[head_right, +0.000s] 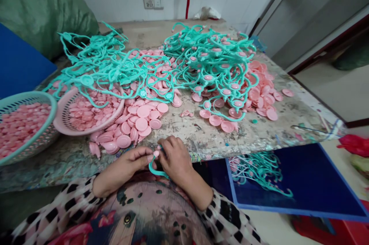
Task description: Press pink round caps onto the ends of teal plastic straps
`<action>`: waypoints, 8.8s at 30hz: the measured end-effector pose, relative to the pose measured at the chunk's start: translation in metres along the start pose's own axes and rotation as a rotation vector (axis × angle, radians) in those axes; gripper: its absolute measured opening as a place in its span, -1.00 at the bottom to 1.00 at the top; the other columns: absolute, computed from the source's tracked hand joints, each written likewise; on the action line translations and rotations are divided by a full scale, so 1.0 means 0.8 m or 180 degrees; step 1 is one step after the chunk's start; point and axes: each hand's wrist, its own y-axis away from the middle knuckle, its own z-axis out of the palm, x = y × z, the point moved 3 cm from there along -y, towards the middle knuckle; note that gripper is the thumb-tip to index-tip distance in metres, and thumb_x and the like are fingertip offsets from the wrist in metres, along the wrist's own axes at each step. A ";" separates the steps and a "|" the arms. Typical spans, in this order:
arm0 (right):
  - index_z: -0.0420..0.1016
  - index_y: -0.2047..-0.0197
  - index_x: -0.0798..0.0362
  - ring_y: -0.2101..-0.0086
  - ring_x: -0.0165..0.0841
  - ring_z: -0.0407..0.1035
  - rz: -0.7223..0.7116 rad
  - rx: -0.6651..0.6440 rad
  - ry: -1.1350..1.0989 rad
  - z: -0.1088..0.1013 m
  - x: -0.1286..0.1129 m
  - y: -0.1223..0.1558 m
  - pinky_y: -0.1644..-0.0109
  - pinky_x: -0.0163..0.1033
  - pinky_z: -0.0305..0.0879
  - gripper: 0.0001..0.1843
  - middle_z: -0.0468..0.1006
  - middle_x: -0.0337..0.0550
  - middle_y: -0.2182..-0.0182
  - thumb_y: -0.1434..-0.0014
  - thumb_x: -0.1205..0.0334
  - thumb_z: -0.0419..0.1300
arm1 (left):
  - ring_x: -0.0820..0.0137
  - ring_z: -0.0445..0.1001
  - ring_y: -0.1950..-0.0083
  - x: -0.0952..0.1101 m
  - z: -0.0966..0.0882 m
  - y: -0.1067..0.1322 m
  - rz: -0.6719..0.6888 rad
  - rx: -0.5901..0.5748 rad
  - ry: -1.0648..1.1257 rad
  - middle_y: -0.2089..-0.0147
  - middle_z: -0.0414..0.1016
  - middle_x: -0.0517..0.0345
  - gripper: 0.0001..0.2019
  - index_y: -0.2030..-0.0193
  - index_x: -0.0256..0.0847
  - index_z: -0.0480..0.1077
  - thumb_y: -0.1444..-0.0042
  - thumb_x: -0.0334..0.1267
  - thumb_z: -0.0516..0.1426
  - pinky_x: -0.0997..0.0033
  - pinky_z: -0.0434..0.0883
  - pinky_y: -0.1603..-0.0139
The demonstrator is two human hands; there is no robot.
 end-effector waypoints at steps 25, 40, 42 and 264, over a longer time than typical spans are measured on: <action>0.43 0.06 0.09 0.25 -0.19 0.21 0.0032 -0.0153 0.0758 0.013 0.008 -0.005 0.17 -0.13 0.15 -0.75 0.41 -0.02 0.23 -0.19 0.27 0.11 | 0.41 0.35 0.25 0.003 -0.020 -0.013 0.0227 0.0064 -0.0401 0.32 0.39 0.20 -0.78 0.28 -0.26 0.38 -0.14 -0.12 0.10 0.39 0.30 0.15; 0.41 0.04 0.09 0.24 -0.19 0.20 0.0036 -0.0100 0.0744 0.015 0.010 -0.007 0.14 -0.13 0.18 -0.73 0.38 -0.03 0.23 -0.18 0.31 0.10 | 0.39 0.38 0.31 0.009 -0.012 -0.021 0.0140 -0.0030 -0.0587 0.37 0.40 0.18 -0.67 0.32 -0.26 0.38 -0.09 0.02 0.13 0.41 0.33 0.25; 0.41 0.03 0.09 0.24 -0.19 0.20 0.0042 -0.0108 0.0784 0.016 0.010 -0.006 0.14 -0.13 0.18 -0.72 0.38 -0.02 0.22 -0.18 0.31 0.10 | 0.39 0.39 0.31 0.008 -0.011 -0.021 0.0183 -0.0035 -0.0625 0.37 0.41 0.18 -0.68 0.33 -0.25 0.37 -0.09 0.02 0.13 0.42 0.32 0.26; 0.03 -0.27 -0.15 -0.12 -0.18 0.17 0.0209 0.1617 -0.2047 -0.099 -0.030 -0.050 -0.14 0.04 0.23 -0.25 0.19 -0.06 -0.16 -0.09 0.09 0.28 | 0.35 0.50 0.09 0.121 0.039 -0.025 0.1275 -0.0637 0.1074 0.15 0.56 0.07 -0.78 0.09 -0.24 0.45 -0.11 -0.33 0.21 0.31 0.40 0.01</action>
